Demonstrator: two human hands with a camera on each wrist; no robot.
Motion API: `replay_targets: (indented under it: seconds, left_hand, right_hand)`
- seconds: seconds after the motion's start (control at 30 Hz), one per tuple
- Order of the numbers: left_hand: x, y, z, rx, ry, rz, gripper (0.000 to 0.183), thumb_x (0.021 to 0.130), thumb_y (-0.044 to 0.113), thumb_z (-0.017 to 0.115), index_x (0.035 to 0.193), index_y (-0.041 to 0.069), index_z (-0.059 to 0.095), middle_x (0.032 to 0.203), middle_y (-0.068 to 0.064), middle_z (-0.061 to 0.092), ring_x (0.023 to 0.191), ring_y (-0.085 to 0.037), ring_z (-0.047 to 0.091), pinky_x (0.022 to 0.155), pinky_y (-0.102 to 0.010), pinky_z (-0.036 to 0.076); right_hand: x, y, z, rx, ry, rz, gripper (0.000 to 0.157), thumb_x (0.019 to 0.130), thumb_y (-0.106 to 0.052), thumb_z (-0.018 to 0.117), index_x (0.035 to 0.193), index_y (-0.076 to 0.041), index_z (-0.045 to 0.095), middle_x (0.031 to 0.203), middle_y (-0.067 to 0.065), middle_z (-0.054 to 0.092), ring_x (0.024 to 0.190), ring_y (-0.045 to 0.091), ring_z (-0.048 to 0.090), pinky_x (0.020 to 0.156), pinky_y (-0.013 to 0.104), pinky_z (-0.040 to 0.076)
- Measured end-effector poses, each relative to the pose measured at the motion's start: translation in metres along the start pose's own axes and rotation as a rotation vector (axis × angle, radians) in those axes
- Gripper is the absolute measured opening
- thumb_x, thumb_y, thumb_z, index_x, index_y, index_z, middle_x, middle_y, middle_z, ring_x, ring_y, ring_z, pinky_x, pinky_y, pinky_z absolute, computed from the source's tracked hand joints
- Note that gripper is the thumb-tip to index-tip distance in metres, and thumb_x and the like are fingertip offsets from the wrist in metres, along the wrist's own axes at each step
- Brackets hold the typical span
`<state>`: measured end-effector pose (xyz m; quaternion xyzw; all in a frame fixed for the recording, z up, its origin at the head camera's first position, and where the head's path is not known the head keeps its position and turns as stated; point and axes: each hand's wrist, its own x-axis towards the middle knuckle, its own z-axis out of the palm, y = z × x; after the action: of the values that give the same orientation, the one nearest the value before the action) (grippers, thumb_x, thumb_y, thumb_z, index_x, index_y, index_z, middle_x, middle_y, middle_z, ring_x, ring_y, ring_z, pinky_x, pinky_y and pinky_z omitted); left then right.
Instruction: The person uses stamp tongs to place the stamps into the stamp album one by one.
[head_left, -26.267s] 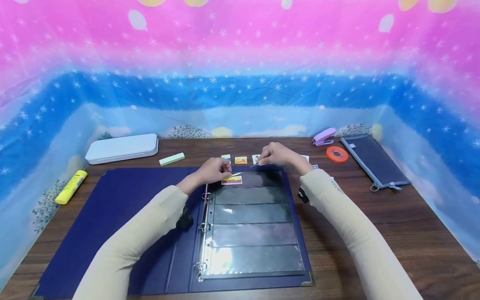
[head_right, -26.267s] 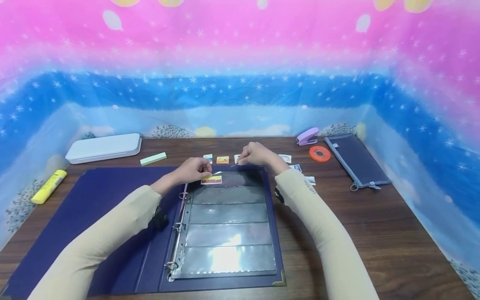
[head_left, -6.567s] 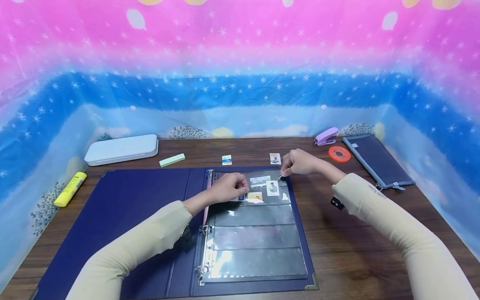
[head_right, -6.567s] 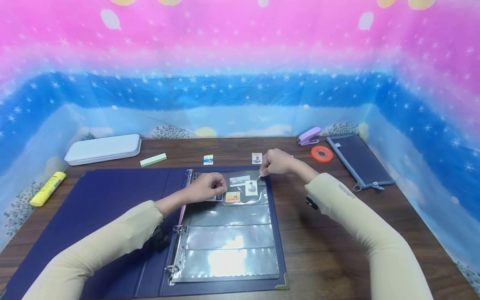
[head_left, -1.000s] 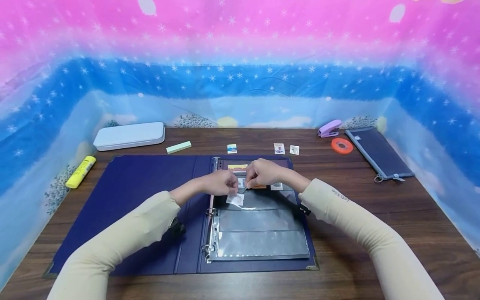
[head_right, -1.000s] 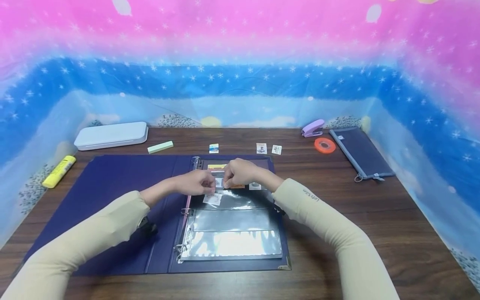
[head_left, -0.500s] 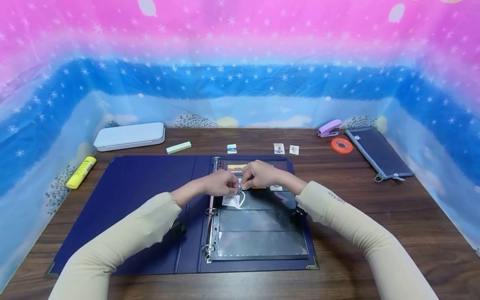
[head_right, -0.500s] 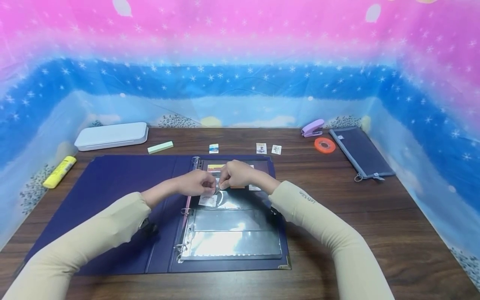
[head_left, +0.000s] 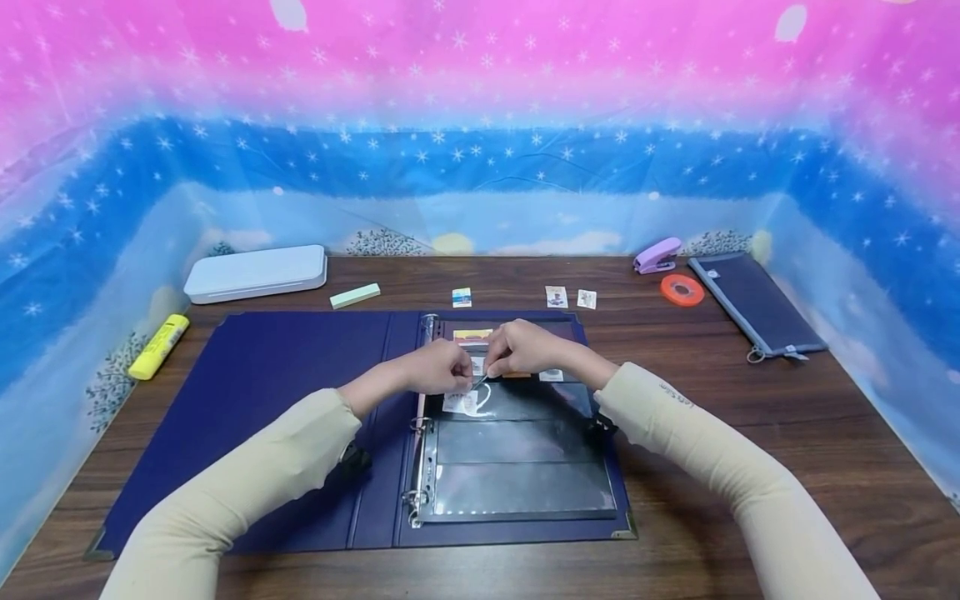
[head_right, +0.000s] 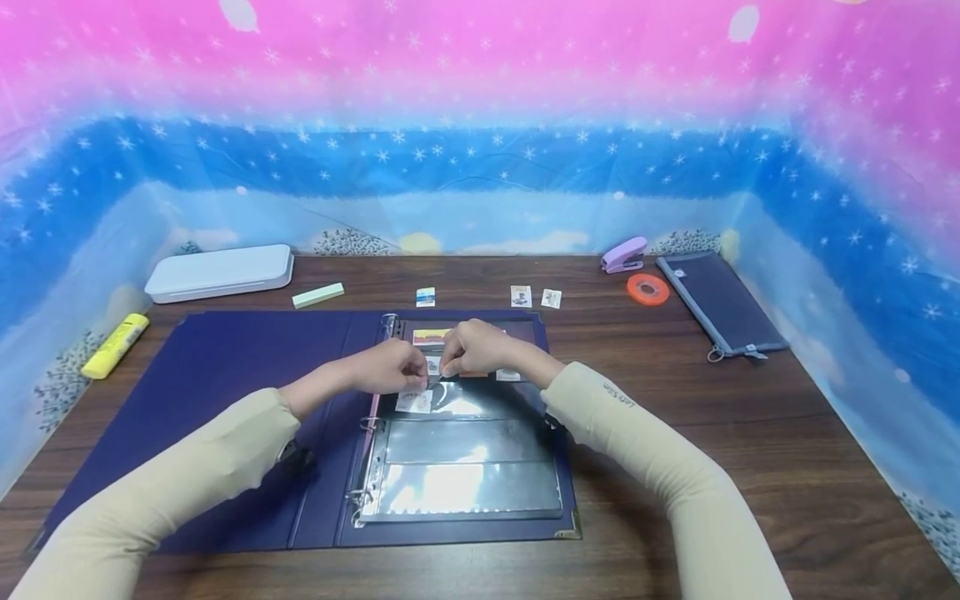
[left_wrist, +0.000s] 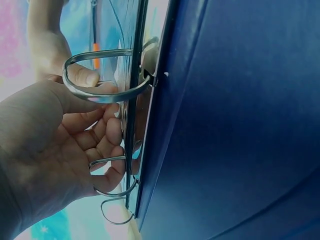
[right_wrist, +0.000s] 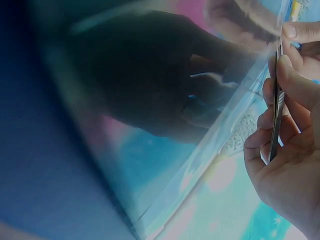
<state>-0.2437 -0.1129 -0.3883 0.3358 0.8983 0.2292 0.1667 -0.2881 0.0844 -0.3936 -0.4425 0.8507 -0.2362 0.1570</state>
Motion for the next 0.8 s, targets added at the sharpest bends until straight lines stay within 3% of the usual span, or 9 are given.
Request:
replay_targets:
  seconds: [0.1, 0.23, 0.47, 0.67, 0.8]
  left_hand:
    - [-0.001, 0.0, 0.0, -0.007, 0.008, -0.007, 0.014, 0.086, 0.007, 0.06, 0.074, 0.006, 0.066, 0.061, 0.005, 0.05, 0.053, -0.004, 0.042, 0.053, -0.017, 0.033]
    - [-0.002, -0.002, 0.001, -0.036, 0.028, -0.011, 0.013, 0.086, 0.007, 0.061, 0.074, 0.006, 0.068, 0.062, 0.003, 0.057, 0.053, -0.004, 0.044, 0.055, -0.016, 0.036]
    - [-0.006, -0.005, 0.005, -0.071, 0.062, -0.005, 0.013, 0.086, 0.008, 0.062, 0.074, 0.006, 0.066, 0.068, -0.001, 0.064, 0.057, -0.004, 0.047, 0.059, -0.017, 0.04]
    - [-0.005, -0.007, 0.01, -0.022, 0.074, 0.018, 0.014, 0.087, 0.011, 0.061, 0.073, 0.01, 0.062, 0.065, 0.003, 0.059, 0.057, -0.004, 0.044, 0.058, -0.017, 0.036]
    - [-0.005, -0.008, 0.009, -0.017, 0.08, 0.017, 0.014, 0.087, 0.011, 0.062, 0.073, 0.011, 0.061, 0.064, 0.004, 0.056, 0.056, -0.004, 0.043, 0.058, -0.017, 0.035]
  right_hand:
    - [-0.005, 0.006, -0.004, 0.021, 0.022, -0.003, 0.012, 0.086, -0.015, 0.066, 0.086, -0.01, 0.076, 0.081, 0.003, 0.068, 0.071, 0.01, 0.054, 0.066, 0.023, 0.044]
    - [-0.013, 0.017, -0.018, 0.02, 0.082, 0.047, 0.014, 0.085, -0.016, 0.066, 0.091, -0.008, 0.075, 0.08, 0.005, 0.066, 0.063, 0.009, 0.046, 0.061, 0.022, 0.038]
    - [-0.028, 0.065, -0.06, -0.22, 0.276, 0.281, 0.017, 0.086, -0.021, 0.065, 0.095, -0.01, 0.075, 0.093, 0.008, 0.07, 0.092, 0.027, 0.063, 0.084, 0.04, 0.046]
    - [-0.045, 0.111, -0.089, -0.211, 0.34, 0.55, 0.021, 0.088, -0.022, 0.063, 0.1, -0.007, 0.073, 0.106, 0.015, 0.068, 0.098, 0.031, 0.061, 0.082, 0.045, 0.045]
    - [-0.052, 0.13, -0.098, -0.203, 0.312, 0.61, 0.023, 0.089, -0.021, 0.061, 0.102, -0.005, 0.072, 0.11, 0.018, 0.068, 0.099, 0.033, 0.062, 0.079, 0.045, 0.045]
